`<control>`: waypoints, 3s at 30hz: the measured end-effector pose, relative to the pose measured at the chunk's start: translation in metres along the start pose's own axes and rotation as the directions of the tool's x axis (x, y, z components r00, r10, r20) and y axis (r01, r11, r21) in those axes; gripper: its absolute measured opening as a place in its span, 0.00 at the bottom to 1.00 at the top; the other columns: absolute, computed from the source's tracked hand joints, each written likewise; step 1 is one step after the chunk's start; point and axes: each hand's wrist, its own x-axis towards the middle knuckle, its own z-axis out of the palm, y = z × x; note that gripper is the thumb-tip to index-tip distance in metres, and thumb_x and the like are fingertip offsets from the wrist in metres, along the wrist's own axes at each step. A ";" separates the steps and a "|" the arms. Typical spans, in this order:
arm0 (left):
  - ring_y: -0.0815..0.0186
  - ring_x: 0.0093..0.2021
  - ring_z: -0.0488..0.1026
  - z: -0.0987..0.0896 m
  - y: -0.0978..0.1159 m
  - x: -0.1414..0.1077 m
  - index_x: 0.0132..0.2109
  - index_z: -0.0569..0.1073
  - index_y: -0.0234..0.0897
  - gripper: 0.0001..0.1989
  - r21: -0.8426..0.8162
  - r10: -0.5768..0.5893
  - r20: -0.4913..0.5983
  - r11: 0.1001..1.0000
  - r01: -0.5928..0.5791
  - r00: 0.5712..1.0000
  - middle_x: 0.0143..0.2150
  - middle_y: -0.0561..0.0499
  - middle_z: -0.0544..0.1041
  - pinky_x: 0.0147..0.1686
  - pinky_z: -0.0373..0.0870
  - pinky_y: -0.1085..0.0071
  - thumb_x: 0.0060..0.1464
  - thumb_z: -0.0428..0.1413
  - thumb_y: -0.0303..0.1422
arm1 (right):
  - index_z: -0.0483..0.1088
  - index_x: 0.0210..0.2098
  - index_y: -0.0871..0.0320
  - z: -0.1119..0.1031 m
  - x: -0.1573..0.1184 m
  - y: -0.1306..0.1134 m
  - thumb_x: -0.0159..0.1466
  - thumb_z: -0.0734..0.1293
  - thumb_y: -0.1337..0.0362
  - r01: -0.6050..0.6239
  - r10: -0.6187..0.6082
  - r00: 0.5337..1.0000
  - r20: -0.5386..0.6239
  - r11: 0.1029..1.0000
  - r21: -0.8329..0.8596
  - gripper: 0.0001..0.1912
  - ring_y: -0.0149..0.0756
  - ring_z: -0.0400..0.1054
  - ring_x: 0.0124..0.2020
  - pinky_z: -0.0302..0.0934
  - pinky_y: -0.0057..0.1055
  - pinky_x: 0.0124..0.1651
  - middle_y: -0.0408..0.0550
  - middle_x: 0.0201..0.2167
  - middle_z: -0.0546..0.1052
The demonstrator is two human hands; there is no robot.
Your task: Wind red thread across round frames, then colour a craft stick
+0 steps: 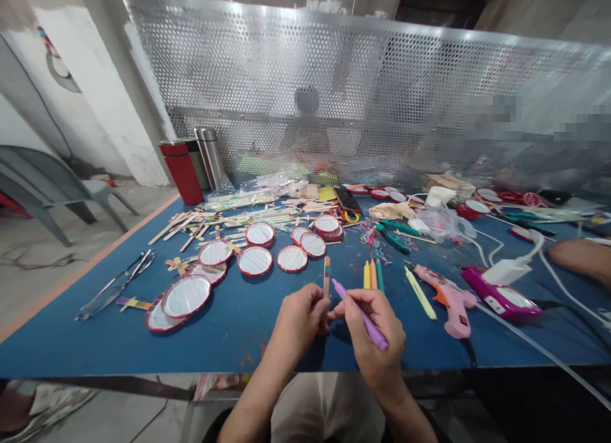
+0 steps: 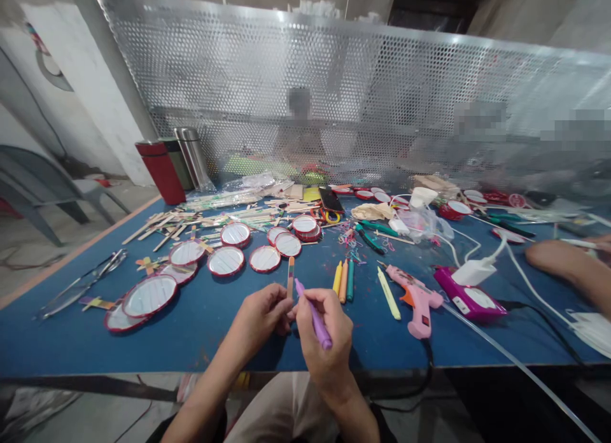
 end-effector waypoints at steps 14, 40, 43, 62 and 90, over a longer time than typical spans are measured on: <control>0.69 0.18 0.69 -0.001 -0.002 0.002 0.27 0.62 0.40 0.09 -0.003 0.043 0.002 0.999 -0.043 0.999 0.17 0.58 0.68 0.21 0.63 0.75 0.53 0.48 0.36 | 0.68 0.37 0.59 0.000 0.001 0.001 0.64 0.63 0.67 0.013 -0.012 0.996 0.089 1.000 -0.002 0.03 0.31 0.74 0.26 0.69 0.25 0.30 0.44 0.27 0.77; 0.69 0.18 0.69 -0.001 0.000 -0.001 0.26 0.61 0.40 0.09 -0.003 0.032 -0.004 0.999 -0.032 0.999 0.18 0.58 0.68 0.21 0.63 0.76 0.53 0.48 0.36 | 0.68 0.37 0.59 0.001 0.001 0.000 0.63 0.63 0.67 0.012 -0.011 0.996 0.089 1.000 -0.013 0.02 0.31 0.74 0.26 0.69 0.25 0.30 0.44 0.26 0.77; 0.69 0.19 0.69 -0.001 -0.001 0.000 0.27 0.62 0.40 0.09 -0.008 0.025 -0.007 1.000 -0.025 1.000 0.18 0.58 0.68 0.21 0.63 0.76 0.53 0.49 0.36 | 0.68 0.36 0.58 0.001 0.002 -0.001 0.63 0.63 0.67 0.015 -0.012 0.996 0.093 1.000 -0.024 0.03 0.31 0.74 0.26 0.69 0.25 0.30 0.43 0.25 0.77; 0.70 0.19 0.68 -0.001 -0.001 0.000 0.27 0.62 0.40 0.09 -0.014 0.025 -0.004 1.000 -0.026 1.000 0.18 0.58 0.68 0.22 0.63 0.76 0.54 0.49 0.35 | 0.68 0.36 0.58 0.001 0.001 -0.001 0.63 0.64 0.68 0.031 -0.030 0.997 0.066 0.999 -0.014 0.02 0.30 0.73 0.25 0.68 0.25 0.30 0.43 0.25 0.76; 0.69 0.19 0.69 -0.001 0.004 -0.001 0.26 0.62 0.40 0.09 0.012 0.013 -0.002 1.000 -0.013 1.000 0.18 0.58 0.68 0.21 0.63 0.76 0.53 0.48 0.36 | 0.68 0.37 0.58 -0.001 0.000 -0.002 0.63 0.63 0.67 0.019 -0.018 0.998 0.061 1.000 -0.012 0.03 0.31 0.73 0.25 0.68 0.27 0.30 0.44 0.26 0.77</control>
